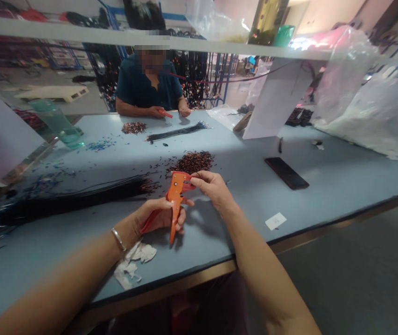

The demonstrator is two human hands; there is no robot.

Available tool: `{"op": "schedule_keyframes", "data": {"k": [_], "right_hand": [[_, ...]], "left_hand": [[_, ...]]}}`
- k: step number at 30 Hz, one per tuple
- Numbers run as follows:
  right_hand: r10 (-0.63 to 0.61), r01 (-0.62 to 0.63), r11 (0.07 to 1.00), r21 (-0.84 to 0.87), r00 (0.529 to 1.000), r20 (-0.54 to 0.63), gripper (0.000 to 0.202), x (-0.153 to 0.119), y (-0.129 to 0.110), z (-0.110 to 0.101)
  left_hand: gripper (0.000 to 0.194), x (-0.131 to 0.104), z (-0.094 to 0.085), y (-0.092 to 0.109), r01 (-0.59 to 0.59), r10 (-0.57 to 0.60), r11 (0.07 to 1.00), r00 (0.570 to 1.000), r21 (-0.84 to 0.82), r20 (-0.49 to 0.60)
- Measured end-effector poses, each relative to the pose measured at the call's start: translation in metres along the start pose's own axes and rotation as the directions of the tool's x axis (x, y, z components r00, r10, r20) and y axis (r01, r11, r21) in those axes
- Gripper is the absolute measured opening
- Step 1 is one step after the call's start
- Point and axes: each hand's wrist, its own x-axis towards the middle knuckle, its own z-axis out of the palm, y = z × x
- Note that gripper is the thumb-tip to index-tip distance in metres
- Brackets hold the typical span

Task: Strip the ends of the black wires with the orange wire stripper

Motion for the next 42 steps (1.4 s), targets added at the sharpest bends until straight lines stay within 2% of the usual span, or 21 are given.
{"op": "schedule_keyframes", "data": {"k": [6,12,18,23,29,37,42], "right_hand": [[-0.028,0.028,1.000,-0.001,0.998,-0.061,0.031,0.002,0.001,-0.005],[-0.071,0.068,0.997,-0.037,0.992,-0.101,0.028,0.003,0.004,-0.008],[-0.078,0.075,0.997,-0.030,0.992,-0.094,0.028,0.002,0.003,-0.006],[-0.075,0.072,0.995,-0.074,0.996,-0.043,0.036,0.003,0.001,-0.011],[-0.102,0.102,0.995,-0.005,0.985,-0.139,0.028,0.005,0.001,-0.015],[-0.167,0.170,0.977,-0.126,0.985,0.034,0.017,0.001,0.005,-0.008],[-0.219,0.209,0.966,-0.152,0.974,-0.052,0.015,0.003,0.006,-0.009]], "left_hand": [[0.048,0.002,-0.002,0.000,-0.007,0.014,0.996,0.997,-0.092,0.075],[0.049,0.003,-0.004,-0.002,0.035,-0.027,0.997,0.994,-0.067,0.105],[0.042,-0.001,0.000,-0.002,0.035,-0.033,0.995,0.999,0.096,-0.024],[0.040,-0.001,0.001,-0.003,-0.064,0.071,0.994,0.995,0.093,-0.073],[0.038,0.002,0.002,0.000,-0.211,0.214,0.977,0.966,0.038,-0.146],[0.038,0.005,0.004,-0.003,-0.258,0.286,0.956,0.926,0.140,-0.246],[0.041,0.007,0.002,-0.005,-0.291,0.349,0.928,0.898,0.233,-0.266]]}}
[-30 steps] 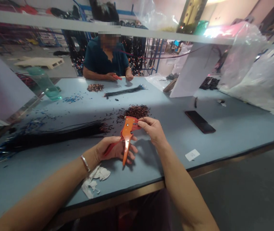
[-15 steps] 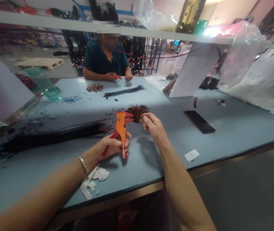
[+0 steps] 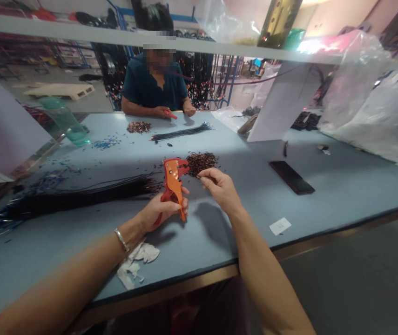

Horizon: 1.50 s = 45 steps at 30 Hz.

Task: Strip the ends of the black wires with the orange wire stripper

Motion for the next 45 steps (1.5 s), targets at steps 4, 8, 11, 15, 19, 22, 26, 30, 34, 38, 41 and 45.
{"op": "schedule_keyframes", "data": {"k": [4,8,11,15,19,22,26,30,34,38,41,45], "right_hand": [[-0.044,0.042,0.998,-0.044,0.998,-0.046,0.017,-0.001,-0.001,0.002],[-0.108,0.101,0.988,-0.116,0.993,-0.054,0.018,-0.006,-0.007,0.002],[-0.167,0.155,0.974,-0.165,0.984,-0.067,0.014,-0.009,-0.012,0.003],[-0.194,0.180,0.956,-0.233,0.980,-0.038,0.014,-0.012,-0.016,0.005],[-0.233,0.214,0.939,-0.270,0.971,-0.043,0.014,-0.014,-0.016,0.006],[-0.258,0.224,0.937,-0.267,0.961,-0.099,0.013,-0.014,-0.017,0.006],[-0.292,0.239,0.931,-0.274,0.941,-0.172,0.012,-0.014,-0.019,0.004],[-0.325,0.268,0.920,-0.285,0.930,-0.174,0.011,-0.015,-0.020,0.004],[-0.330,0.271,0.914,-0.303,0.930,-0.163,0.012,-0.016,-0.020,0.003],[-0.327,0.270,0.904,-0.332,0.936,-0.130,0.013,-0.015,-0.020,0.003],[-0.335,0.280,0.897,-0.343,0.935,-0.113,0.013,-0.015,-0.021,0.003],[-0.332,0.275,0.906,-0.322,0.933,-0.136,0.014,-0.015,-0.022,0.002]], "left_hand": [[0.042,0.000,-0.001,-0.002,-0.061,0.061,0.995,0.998,0.082,0.005],[0.041,-0.001,-0.001,-0.003,-0.103,0.103,0.984,0.995,0.142,0.009],[0.042,-0.001,-0.001,-0.004,-0.117,0.115,0.981,0.993,0.155,0.022],[0.042,-0.002,0.000,-0.003,-0.120,0.114,0.978,0.993,0.168,0.042],[0.040,-0.002,0.001,0.000,-0.124,0.112,0.975,0.991,0.182,0.076],[0.039,-0.002,0.001,0.000,-0.131,0.112,0.973,0.988,0.188,0.106],[0.041,-0.003,0.000,-0.001,-0.112,0.084,0.979,0.983,0.171,0.161],[0.039,-0.004,0.000,-0.001,-0.078,0.042,0.982,0.978,0.170,0.204],[0.039,-0.005,0.002,0.001,-0.036,0.001,0.985,0.979,0.169,0.206],[0.039,-0.006,0.003,0.003,-0.028,-0.008,0.986,0.976,0.164,0.216],[0.040,-0.007,0.003,0.003,-0.020,-0.017,0.986,0.975,0.164,0.221],[0.040,-0.007,0.003,0.003,-0.004,-0.030,0.989,0.974,0.150,0.227]]}}
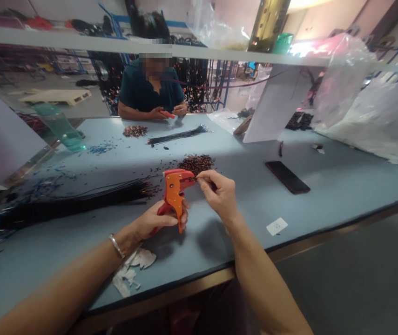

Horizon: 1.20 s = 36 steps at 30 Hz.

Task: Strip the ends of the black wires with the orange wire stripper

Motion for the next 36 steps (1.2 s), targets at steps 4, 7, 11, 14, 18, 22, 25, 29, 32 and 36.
{"op": "schedule_keyframes", "data": {"k": [4,7,11,14,18,22,25,29,32,36], "right_hand": [[0.002,-0.002,1.000,-0.021,1.000,0.000,0.014,0.0004,0.0003,-0.0009],[-0.016,0.016,1.000,-0.020,1.000,-0.004,0.014,0.0011,0.0010,-0.0015],[0.005,-0.005,1.000,-0.005,1.000,-0.015,0.014,0.0018,0.0012,-0.0020],[0.018,-0.018,1.000,0.000,1.000,-0.002,0.013,0.0022,0.0016,-0.0027],[-0.010,0.010,1.000,-0.008,1.000,0.028,0.013,0.0040,0.0029,-0.0037],[-0.044,0.046,0.999,-0.028,0.997,0.069,0.013,0.0056,0.0034,-0.0040],[-0.041,0.045,0.998,-0.046,0.995,0.093,0.013,0.0049,0.0042,-0.0038],[-0.007,0.011,0.998,-0.070,0.998,0.061,0.012,0.0026,0.0056,-0.0045],[-0.002,0.003,0.998,-0.071,1.000,0.021,0.011,0.0020,0.0060,-0.0053],[-0.016,0.017,0.996,-0.087,1.000,0.016,0.012,0.0023,0.0041,-0.0052]], "left_hand": [[0.041,-0.0001,0.0004,0.0004,0.003,-0.003,1.000,1.000,-0.030,-0.006],[0.040,-0.0002,0.0000,0.0002,0.001,-0.002,0.999,1.000,-0.041,-0.016],[0.040,-0.0001,-0.0007,-0.0004,-0.005,0.004,0.999,1.000,-0.045,-0.012],[0.040,-0.0001,-0.0007,-0.0006,-0.006,0.005,0.998,1.000,-0.059,-0.013],[0.041,-0.0002,0.0000,0.0003,-0.001,0.000,0.998,1.000,-0.062,-0.013],[0.041,-0.0002,0.0003,0.0015,0.008,-0.009,0.999,1.000,-0.050,-0.012],[0.040,0.0004,0.0000,0.0012,0.005,-0.006,0.998,1.000,-0.057,-0.017],[0.040,0.0012,-0.0010,-0.0001,0.006,-0.007,0.998,1.000,-0.060,-0.023],[0.041,0.0012,-0.0011,-0.0001,0.016,-0.017,0.998,1.000,-0.064,-0.025],[0.041,0.0010,-0.0009,0.0004,0.014,-0.015,0.998,1.000,-0.060,-0.015]]}}
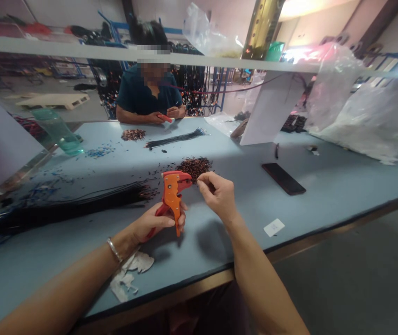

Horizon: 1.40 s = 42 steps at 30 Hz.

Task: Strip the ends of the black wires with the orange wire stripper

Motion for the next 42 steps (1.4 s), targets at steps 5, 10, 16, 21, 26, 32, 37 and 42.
{"op": "schedule_keyframes", "data": {"k": [5,10,16,21,26,32,37,42], "right_hand": [[-0.050,0.050,0.998,-0.039,0.999,0.006,0.012,-0.0006,-0.0021,0.0006],[-0.087,0.087,0.995,-0.054,0.996,-0.005,0.011,-0.0014,-0.0016,0.0008],[-0.099,0.097,0.993,-0.074,0.995,-0.019,0.011,-0.0009,-0.0015,0.0021],[-0.090,0.087,0.994,-0.067,0.995,-0.042,0.011,-0.0004,-0.0021,0.0033],[-0.104,0.102,0.993,-0.056,0.994,-0.027,0.011,-0.0009,-0.0026,0.0044],[-0.104,0.104,0.994,-0.046,0.995,-0.008,0.012,-0.0015,-0.0031,0.0047],[-0.092,0.091,0.994,-0.058,0.996,-0.011,0.013,-0.0016,-0.0039,0.0041],[-0.097,0.097,0.993,-0.064,0.995,0.001,0.014,-0.0022,-0.0038,0.0048]], "left_hand": [[0.040,0.0002,-0.0007,-0.0004,0.003,-0.003,1.000,1.000,0.004,0.000],[0.041,-0.0001,-0.0008,-0.0002,0.010,-0.010,1.000,1.000,0.003,-0.009],[0.040,0.0003,-0.0010,-0.0005,0.010,-0.010,1.000,1.000,0.006,-0.019],[0.040,0.0007,-0.0025,-0.0016,0.016,-0.016,1.000,1.000,-0.004,-0.006],[0.040,0.0007,-0.0022,-0.0013,0.016,-0.016,1.000,1.000,0.005,0.017],[0.039,-0.0002,-0.0013,-0.0005,0.014,-0.014,1.000,1.000,0.017,0.023],[0.039,-0.0001,-0.0020,-0.0008,0.021,-0.021,1.000,1.000,0.016,0.020],[0.038,-0.0002,-0.0021,-0.0014,0.018,-0.018,1.000,1.000,0.019,0.017]]}}
